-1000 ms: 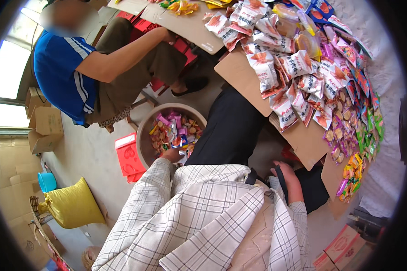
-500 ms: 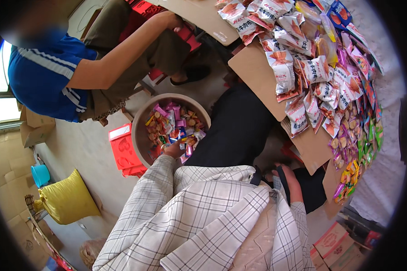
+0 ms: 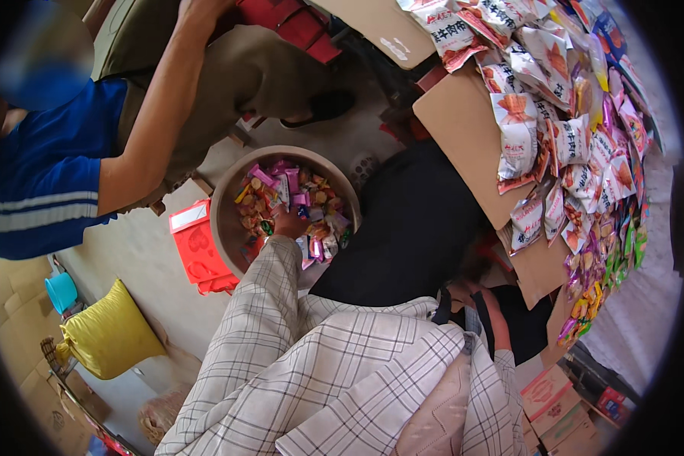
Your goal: Sorting and organizing a large variety of packaged snacks from a table into a bowl or different piles.
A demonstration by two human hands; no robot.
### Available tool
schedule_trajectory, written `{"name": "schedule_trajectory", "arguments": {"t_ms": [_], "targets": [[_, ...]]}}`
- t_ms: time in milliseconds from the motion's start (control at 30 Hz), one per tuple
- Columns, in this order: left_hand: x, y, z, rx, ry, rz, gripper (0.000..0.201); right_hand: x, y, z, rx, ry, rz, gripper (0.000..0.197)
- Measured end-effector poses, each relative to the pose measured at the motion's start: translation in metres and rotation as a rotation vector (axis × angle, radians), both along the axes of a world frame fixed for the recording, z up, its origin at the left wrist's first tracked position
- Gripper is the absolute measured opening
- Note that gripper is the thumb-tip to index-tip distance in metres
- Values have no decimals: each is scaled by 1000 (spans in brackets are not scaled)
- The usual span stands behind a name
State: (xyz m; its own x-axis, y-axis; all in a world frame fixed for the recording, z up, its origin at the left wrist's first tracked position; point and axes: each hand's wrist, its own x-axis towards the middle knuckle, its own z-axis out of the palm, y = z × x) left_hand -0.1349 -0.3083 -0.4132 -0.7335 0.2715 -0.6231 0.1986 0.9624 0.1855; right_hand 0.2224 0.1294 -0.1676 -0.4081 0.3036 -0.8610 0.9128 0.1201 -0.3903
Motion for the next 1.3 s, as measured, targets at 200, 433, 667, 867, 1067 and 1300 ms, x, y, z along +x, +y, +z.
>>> {"name": "schedule_trajectory", "arguments": {"t_ms": [200,433,667,867,1067,1300], "targets": [[-21,2,7,-80,-90,-106,57,-25,-9,17,-18,-89,42,36],[-14,-22,40,216,277,316,35,-45,-20,39,97,29,99,31],[-19,-42,89,341,495,641,28,9,3,-22,6,66,-104,36],[-24,-56,93,941,92,1233,18,-21,-7,24,308,90,430,39],[-43,-5,166,1514,-423,1294,12,-14,-7,24,412,218,494,51],[-72,64,295,1840,-604,969,5,-56,-25,80,397,593,418,41]]}}
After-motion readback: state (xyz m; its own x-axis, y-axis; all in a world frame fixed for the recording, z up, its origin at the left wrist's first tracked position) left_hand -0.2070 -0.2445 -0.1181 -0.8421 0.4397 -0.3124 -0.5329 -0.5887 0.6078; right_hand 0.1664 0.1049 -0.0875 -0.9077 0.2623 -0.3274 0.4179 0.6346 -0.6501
